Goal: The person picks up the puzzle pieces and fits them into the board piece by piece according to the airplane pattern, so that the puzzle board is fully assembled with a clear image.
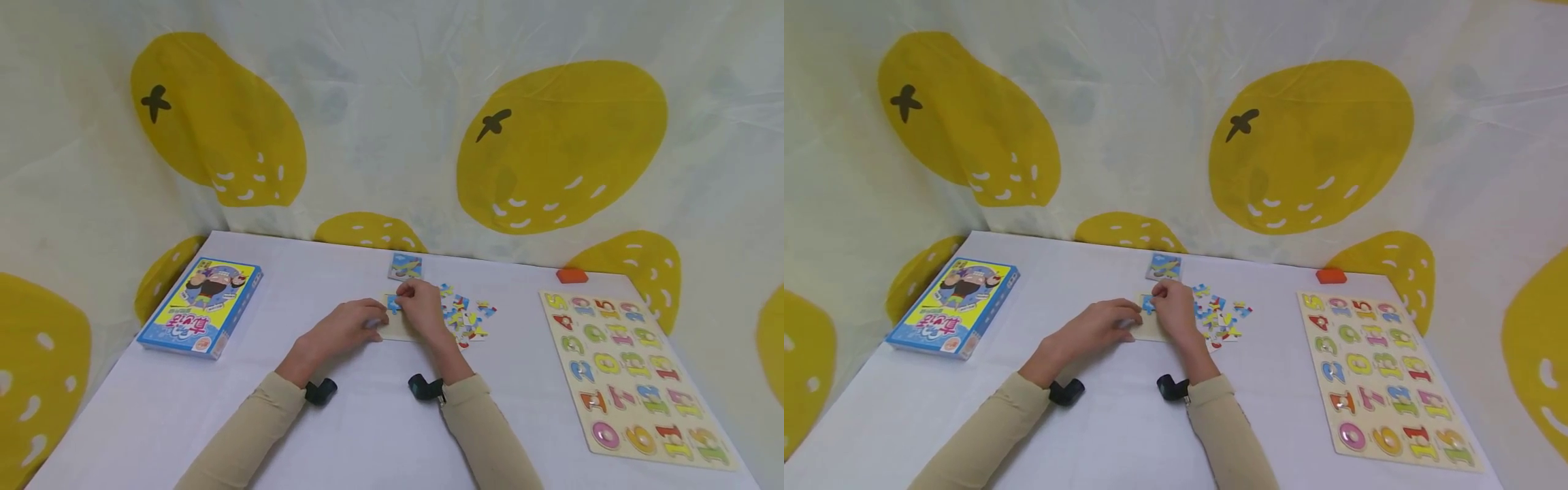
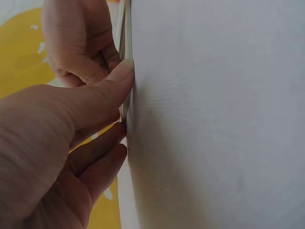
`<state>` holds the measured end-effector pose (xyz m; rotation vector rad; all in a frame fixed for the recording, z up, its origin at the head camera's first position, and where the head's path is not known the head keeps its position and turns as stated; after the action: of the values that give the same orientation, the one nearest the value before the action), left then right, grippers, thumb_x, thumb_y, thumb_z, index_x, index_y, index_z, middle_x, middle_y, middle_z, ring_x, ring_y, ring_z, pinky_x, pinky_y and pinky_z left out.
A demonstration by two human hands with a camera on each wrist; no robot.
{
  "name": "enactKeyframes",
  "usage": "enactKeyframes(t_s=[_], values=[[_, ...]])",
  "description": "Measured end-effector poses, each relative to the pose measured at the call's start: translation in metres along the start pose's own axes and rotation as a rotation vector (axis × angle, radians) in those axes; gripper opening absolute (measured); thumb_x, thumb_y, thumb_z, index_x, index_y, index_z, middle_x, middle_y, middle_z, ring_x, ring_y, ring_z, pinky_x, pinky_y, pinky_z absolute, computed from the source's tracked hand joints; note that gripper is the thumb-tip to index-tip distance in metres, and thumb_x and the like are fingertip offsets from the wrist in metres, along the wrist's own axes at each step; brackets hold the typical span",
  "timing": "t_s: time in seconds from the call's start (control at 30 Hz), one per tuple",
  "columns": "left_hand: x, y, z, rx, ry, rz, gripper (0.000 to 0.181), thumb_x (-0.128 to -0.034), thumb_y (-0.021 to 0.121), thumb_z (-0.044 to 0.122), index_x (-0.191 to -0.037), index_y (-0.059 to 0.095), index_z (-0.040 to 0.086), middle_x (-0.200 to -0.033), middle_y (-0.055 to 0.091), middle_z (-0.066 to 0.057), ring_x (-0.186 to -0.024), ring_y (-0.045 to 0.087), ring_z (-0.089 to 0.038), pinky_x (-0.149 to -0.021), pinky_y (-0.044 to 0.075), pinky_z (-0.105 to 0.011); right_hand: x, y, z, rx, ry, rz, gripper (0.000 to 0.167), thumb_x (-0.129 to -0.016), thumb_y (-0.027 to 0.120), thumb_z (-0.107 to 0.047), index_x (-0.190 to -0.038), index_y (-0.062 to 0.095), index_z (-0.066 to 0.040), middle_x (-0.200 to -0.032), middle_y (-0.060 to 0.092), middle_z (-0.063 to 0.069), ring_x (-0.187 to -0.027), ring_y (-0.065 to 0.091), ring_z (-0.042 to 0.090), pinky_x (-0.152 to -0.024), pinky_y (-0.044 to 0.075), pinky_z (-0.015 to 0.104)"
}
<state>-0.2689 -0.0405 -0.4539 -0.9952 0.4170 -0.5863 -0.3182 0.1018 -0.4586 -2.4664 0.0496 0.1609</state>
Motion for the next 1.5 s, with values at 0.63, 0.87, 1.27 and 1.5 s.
enactKeyframes(t_s=[0.63,0.87,1.27,1.5], values=[[-0.002,0.009,-0.010,-0.015,-0.076,-0.043,0.050,-0.0889,0.075,0.032,-0.135,0.064,0.017,-0.151,0.051,-0.003,-0.140,0.048,-0.020,-0.114,0.043,-0.039,-0.002,0.007,0.006,0.102,0.079,0.035,0.007,-0.088,0.074,-0.013,-0.082,0.073,-0.009,-0.079,0.065,0.005,-0.076,0.057,0.019,-0.066,0.044,0.027],[-0.001,0.009,-0.008,-0.050,-0.072,-0.073,0.057,-0.0905,0.072,0.035,-0.142,0.057,0.017,-0.155,0.045,-0.002,-0.142,0.046,-0.019,-0.114,0.043,-0.038,0.000,0.004,0.002,0.113,0.068,0.034,0.005,-0.088,0.073,-0.010,-0.084,0.075,-0.008,-0.079,0.068,0.005,-0.077,0.060,0.020,-0.070,0.048,0.031],[-0.001,0.007,-0.006,-0.049,0.008,-0.108,0.063,-0.0927,0.070,0.031,-0.148,0.048,0.010,-0.159,0.039,-0.003,-0.145,0.043,-0.021,-0.114,0.042,-0.039,0.002,0.004,0.001,0.052,0.060,-0.054,0.009,-0.089,0.068,-0.006,-0.094,0.076,-0.008,-0.090,0.074,0.006,-0.087,0.064,0.021,-0.082,0.053,0.036],[-0.002,0.007,-0.005,-0.047,0.007,-0.112,0.063,-0.0937,0.069,0.030,-0.149,0.046,0.010,-0.159,0.040,-0.001,-0.146,0.041,-0.020,-0.116,0.040,-0.040,0.007,0.000,0.000,0.000,0.037,-0.096,0.013,-0.092,0.064,-0.005,-0.100,0.075,-0.004,-0.095,0.073,0.008,-0.089,0.064,0.021,-0.085,0.054,0.037]])
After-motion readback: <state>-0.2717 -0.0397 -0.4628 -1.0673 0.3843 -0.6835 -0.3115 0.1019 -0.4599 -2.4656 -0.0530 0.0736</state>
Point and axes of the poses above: each hand's wrist, its own x-axis away from the middle knuckle, its own y-axis out of the palm, z = x × y, the point moved 8 cm from there along -x, towards the middle knuckle
